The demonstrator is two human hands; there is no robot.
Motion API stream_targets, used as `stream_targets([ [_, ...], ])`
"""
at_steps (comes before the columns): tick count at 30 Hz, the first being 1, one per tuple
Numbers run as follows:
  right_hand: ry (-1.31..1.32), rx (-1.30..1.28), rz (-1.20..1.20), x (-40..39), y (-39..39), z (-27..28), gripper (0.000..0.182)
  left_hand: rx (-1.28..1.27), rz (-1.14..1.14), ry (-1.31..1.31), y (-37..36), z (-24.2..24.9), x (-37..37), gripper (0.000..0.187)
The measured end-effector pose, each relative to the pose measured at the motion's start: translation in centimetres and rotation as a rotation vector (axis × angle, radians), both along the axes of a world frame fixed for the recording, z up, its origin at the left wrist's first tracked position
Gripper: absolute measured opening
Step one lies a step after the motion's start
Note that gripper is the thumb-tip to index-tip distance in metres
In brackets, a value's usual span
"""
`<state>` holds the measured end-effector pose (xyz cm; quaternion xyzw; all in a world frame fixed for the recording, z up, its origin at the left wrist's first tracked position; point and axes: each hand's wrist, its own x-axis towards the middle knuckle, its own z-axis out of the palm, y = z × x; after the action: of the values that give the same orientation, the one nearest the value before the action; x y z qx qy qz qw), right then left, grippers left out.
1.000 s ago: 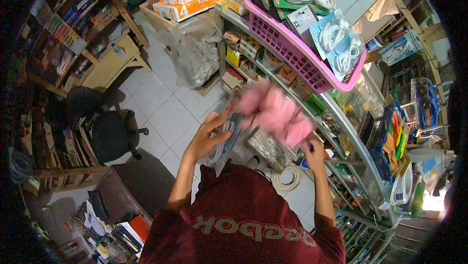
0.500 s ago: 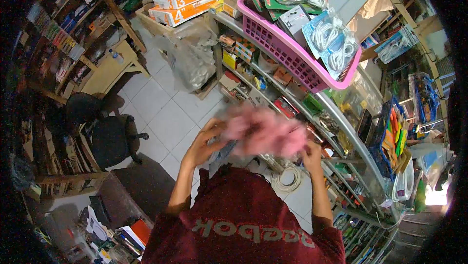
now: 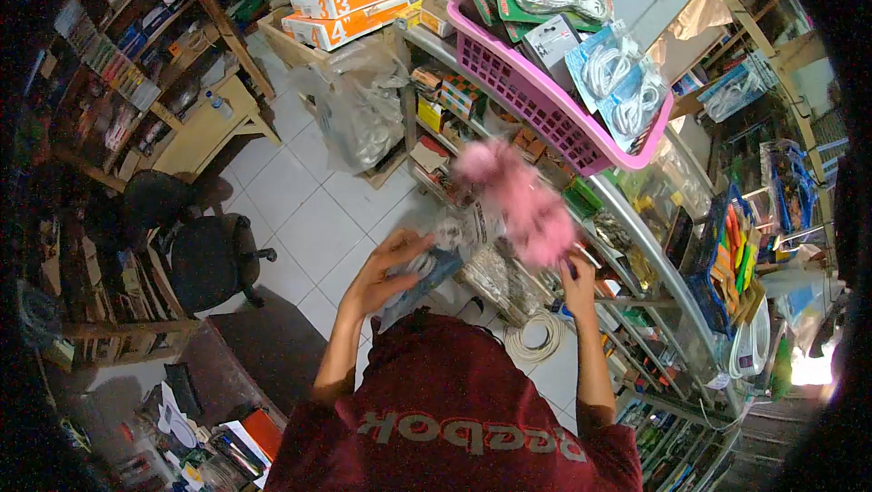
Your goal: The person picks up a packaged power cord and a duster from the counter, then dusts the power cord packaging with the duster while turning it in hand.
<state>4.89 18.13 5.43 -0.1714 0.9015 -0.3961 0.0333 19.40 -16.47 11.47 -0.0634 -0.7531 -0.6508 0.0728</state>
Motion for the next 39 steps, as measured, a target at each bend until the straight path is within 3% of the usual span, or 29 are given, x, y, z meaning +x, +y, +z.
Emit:
stream_targets([
  [2, -0.075, 0.121, -0.028, -0.4, -0.3, 0.4, 0.037, 0.026, -0.020, 0.023, -0.2, 0.2, 0.3, 0.059],
  [5, 0.078, -0.064, -0.019, 0.1, 0.2, -1.2, 0.034, 0.019, -0.022, 0.028, -0.5, -0.1, 0.1, 0.061],
  [9, -0.173, -0.332, -0.149, 0.4, 3.2, -7.1, 0.030, 0.000, -0.030, -0.014, -0.7, 0.2, 0.3, 0.060],
  [10, 0.041, -0.269, -0.067, 0.9, 3.8, -8.8, 0.031, 0.006, -0.032, -0.014, -0.7, 0.1, 0.3, 0.060],
  [13, -0.035, 0.006, -0.014, 1.2, 1.1, -3.6, 0.032, 0.004, -0.018, -0.033, -0.7, 0.2, 0.5, 0.062],
  [14, 0.069, 0.020, -0.062, 1.3, 0.5, -2.6, 0.033, 0.003, -0.006, -0.040, -0.6, 0.2, 0.5, 0.063],
  [17, -0.164, 0.051, -0.121, 1.0, -0.8, 1.5, 0.032, 0.092, 0.011, -0.014, -0.7, 0.1, 0.7, 0.065],
  [18, 0.083, 0.000, -0.162, 1.0, 0.5, -2.4, 0.029, 0.096, 0.010, -0.015, -0.7, 0.2, 0.7, 0.065],
  [21, 0.217, -0.115, -0.006, 1.5, 1.9, -4.6, 0.027, 0.105, -0.007, -0.018, -0.6, 0.6, 0.4, 0.065],
  [22, 0.223, -0.026, 0.122, 0.8, 2.9, -6.4, 0.026, 0.103, -0.016, -0.018, -0.6, 0.7, 0.4, 0.065],
  [25, 0.171, -0.030, -0.003, 1.5, -0.1, -2.7, 0.028, 0.082, -0.021, -0.030, -0.6, 0.7, 0.4, 0.065],
  [26, 0.072, 0.071, -0.055, 0.7, -0.1, -2.8, 0.031, 0.075, -0.016, -0.033, -0.5, 0.7, 0.4, 0.065],
  [29, -0.115, 0.048, -0.070, 0.0, 0.6, -1.6, 0.032, 0.138, -0.002, -0.035, -0.2, 0.9, 0.4, 0.065],
  [30, 0.176, 0.052, -0.080, 0.6, 0.4, -2.0, 0.030, 0.129, -0.007, -0.032, -0.1, 1.0, 0.4, 0.065],
  [33, 0.076, -0.143, -0.060, 0.7, -0.5, 0.3, 0.029, 0.100, -0.028, -0.039, 0.3, 1.3, 0.0, 0.065],
  [34, 0.164, 0.042, -0.092, 1.1, -0.4, 0.1, 0.029, 0.090, -0.029, -0.049, 0.5, 1.5, 0.0, 0.066],
  [39, -0.002, 0.003, 0.011, 0.9, 0.4, 0.7, 0.027, 0.060, -0.034, -0.056, 0.9, 1.4, -0.3, 0.065],
])
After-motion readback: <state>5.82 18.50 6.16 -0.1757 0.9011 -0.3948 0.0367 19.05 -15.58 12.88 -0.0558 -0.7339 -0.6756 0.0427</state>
